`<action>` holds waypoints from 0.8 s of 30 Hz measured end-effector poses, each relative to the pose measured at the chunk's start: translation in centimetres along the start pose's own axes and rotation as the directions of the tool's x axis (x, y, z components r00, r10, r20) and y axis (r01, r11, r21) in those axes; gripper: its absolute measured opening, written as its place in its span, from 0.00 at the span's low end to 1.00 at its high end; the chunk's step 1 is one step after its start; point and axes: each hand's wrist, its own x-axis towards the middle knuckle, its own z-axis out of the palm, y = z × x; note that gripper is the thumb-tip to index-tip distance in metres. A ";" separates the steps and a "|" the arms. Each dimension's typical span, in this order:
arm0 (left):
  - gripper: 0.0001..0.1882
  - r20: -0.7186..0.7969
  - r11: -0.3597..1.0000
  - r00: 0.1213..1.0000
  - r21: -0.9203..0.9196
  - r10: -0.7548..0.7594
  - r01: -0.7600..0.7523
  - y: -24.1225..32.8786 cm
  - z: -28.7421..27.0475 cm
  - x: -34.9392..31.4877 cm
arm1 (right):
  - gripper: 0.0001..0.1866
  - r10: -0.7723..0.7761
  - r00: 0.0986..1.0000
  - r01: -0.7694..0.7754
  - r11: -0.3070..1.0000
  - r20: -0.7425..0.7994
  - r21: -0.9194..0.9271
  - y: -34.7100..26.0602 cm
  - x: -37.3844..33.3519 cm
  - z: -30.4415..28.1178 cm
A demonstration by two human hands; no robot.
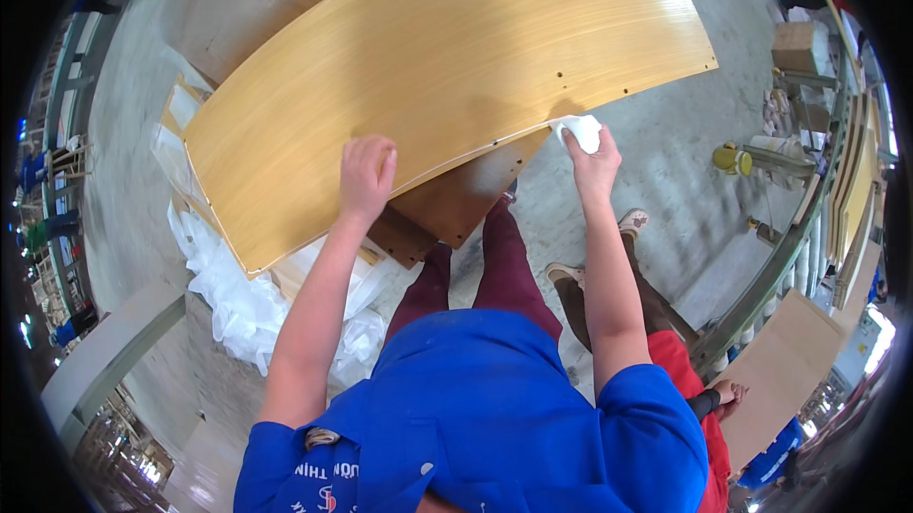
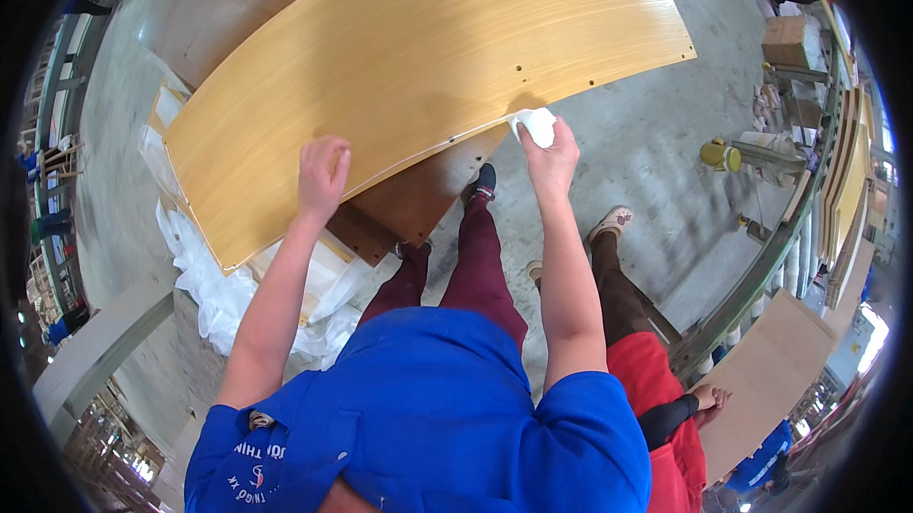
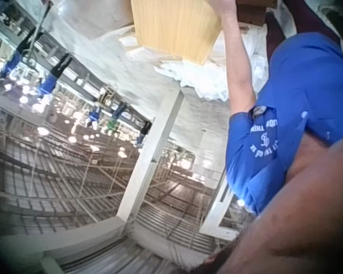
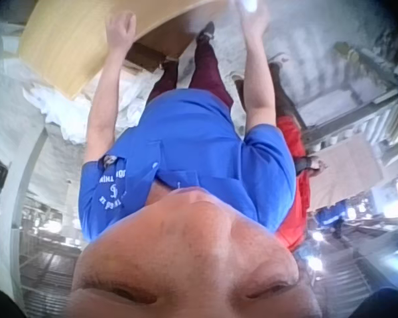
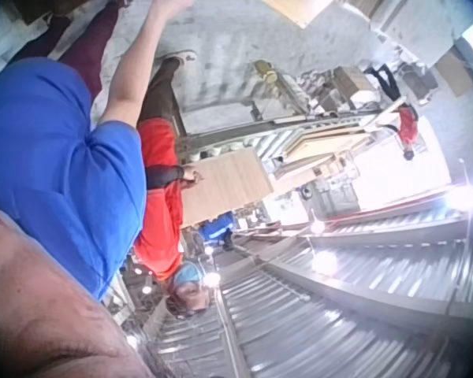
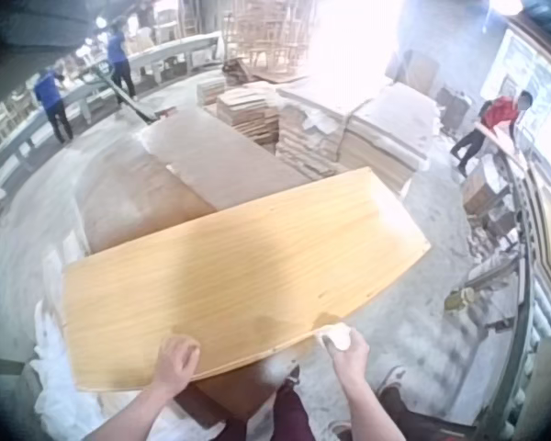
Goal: The person wipes the surface of large yellow wooden panels with a white cloth while standing at a roller conveyor in a workshop. They move between panels, wipe different sections, and occasionally reposition the panels on the conveyor.
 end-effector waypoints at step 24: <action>0.23 -0.296 0.812 0.939 0.495 -0.178 0.310 0.7 10.4 9.6 | 0.15 0.032 0.999 -0.035 0.998 -0.040 -0.056 5.4 12.8 -8.9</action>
